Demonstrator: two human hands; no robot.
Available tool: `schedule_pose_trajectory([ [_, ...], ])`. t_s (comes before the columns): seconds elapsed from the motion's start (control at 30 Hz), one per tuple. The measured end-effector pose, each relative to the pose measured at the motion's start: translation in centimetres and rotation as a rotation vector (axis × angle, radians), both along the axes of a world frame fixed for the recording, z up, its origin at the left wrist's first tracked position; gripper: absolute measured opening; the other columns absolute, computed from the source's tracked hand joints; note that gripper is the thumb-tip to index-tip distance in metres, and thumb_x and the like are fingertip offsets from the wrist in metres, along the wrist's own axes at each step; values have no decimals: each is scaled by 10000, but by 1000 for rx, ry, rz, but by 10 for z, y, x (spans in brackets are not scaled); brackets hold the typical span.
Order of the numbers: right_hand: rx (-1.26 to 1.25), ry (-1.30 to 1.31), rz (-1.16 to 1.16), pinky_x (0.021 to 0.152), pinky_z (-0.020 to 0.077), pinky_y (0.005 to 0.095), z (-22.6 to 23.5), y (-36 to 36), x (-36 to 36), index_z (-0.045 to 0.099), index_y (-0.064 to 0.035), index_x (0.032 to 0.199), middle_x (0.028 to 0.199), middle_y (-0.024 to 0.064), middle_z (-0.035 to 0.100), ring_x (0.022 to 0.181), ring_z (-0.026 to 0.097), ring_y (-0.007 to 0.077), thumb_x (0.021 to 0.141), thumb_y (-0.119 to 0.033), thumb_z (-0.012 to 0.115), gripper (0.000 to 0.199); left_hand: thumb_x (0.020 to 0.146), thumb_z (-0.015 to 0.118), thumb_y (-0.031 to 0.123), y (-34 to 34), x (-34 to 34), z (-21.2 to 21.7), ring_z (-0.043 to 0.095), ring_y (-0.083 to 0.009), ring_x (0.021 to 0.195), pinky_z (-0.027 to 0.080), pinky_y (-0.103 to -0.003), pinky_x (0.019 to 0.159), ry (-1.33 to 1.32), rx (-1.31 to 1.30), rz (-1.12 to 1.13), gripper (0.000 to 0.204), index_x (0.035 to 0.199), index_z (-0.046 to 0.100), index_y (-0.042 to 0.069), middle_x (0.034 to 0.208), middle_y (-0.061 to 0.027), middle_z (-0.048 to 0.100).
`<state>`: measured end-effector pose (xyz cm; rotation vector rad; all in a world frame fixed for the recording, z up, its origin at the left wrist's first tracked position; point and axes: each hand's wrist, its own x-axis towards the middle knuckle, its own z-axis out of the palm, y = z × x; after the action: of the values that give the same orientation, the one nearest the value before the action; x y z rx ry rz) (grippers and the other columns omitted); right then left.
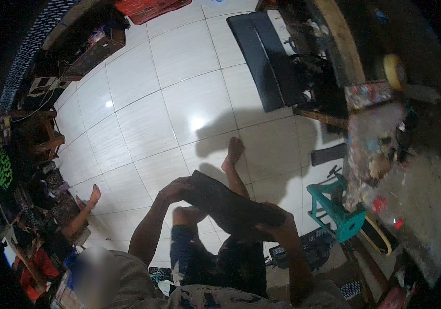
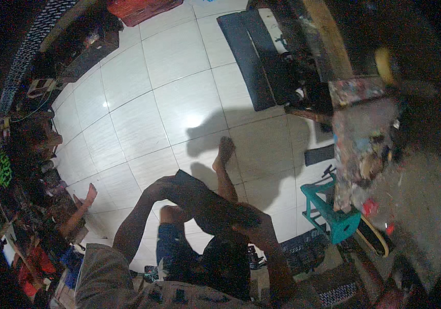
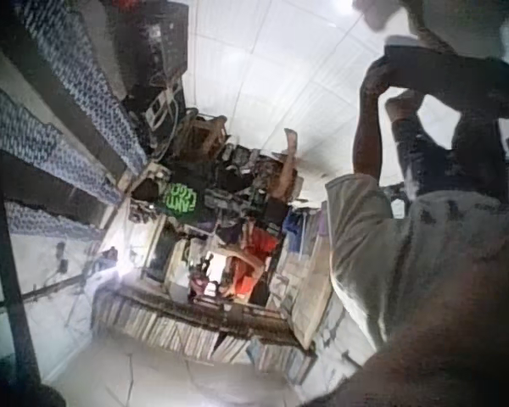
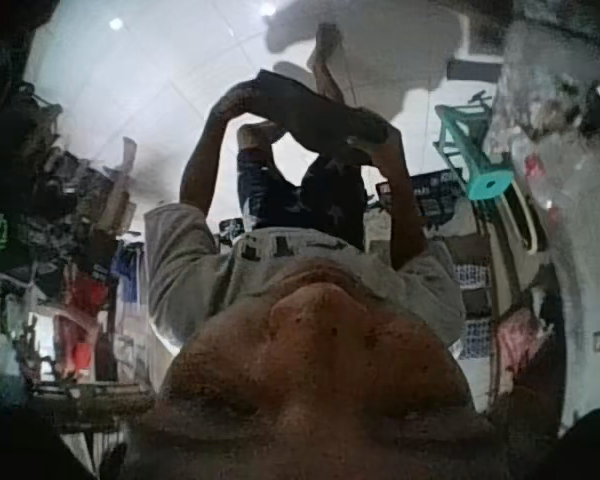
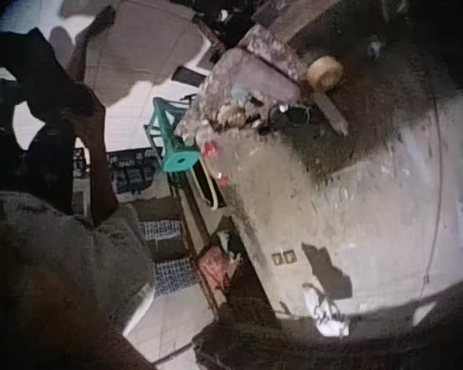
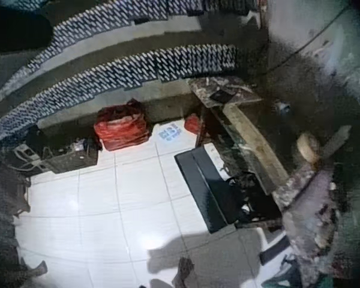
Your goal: The person sits on the floor and assembles several dark gray plastic components by hand, fitting them together into a larger unit. The person then stands, carries the assembled unit to a workbench, and places it down.
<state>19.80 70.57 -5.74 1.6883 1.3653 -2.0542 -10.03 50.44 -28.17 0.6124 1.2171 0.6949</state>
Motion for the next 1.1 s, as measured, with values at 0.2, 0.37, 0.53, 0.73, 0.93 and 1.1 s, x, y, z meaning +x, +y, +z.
schedule_pose_trajectory([
  [0.2,-29,-57,-200,922,430,341,-165,69,20,539,-30,1174,1104,103,605,1020,564,207,693,-113,748,531,825,607,154,102,-23,-74,536,-161,987,449,-314,863,-300,-264,370,402,1186,510,8,1101,-99,590],
  [0.37,142,16,-137,952,394,333,-311,100,26,546,-22,1159,1133,126,594,1033,556,226,696,-193,745,532,871,569,220,162,-71,-156,507,-132,1000,442,-295,872,198,12,22,427,1212,476,-18,1124,-88,576],
  [0.53,186,23,21,911,417,326,-442,122,-2,600,-11,1071,1059,121,630,984,580,206,723,-247,723,439,882,505,48,188,-111,-259,555,-121,946,477,-293,827,-335,-151,291,401,1274,424,18,1116,-51,567],
  [0.73,107,145,-27,870,442,336,-599,118,-29,620,-5,1016,943,118,662,902,607,205,703,-315,739,456,829,588,66,193,-150,-367,557,-175,996,477,-341,844,-188,-223,196,419,1225,455,28,1099,-73,567],
  [0.93,-35,115,28,864,449,347,-648,124,-27,588,2,1057,947,121,646,905,599,206,735,-311,708,465,782,655,77,204,-163,-410,503,-199,1076,432,-350,922,98,-218,-85,484,1230,474,38,1153,-91,548],
  [1.1,-42,76,155,858,456,353,-636,144,-33,555,10,1103,962,118,630,908,591,203,774,-294,670,462,761,698,130,249,-168,-404,473,-206,1131,414,-358,969,485,68,-528,555,1256,460,52,1188,-95,535],
])
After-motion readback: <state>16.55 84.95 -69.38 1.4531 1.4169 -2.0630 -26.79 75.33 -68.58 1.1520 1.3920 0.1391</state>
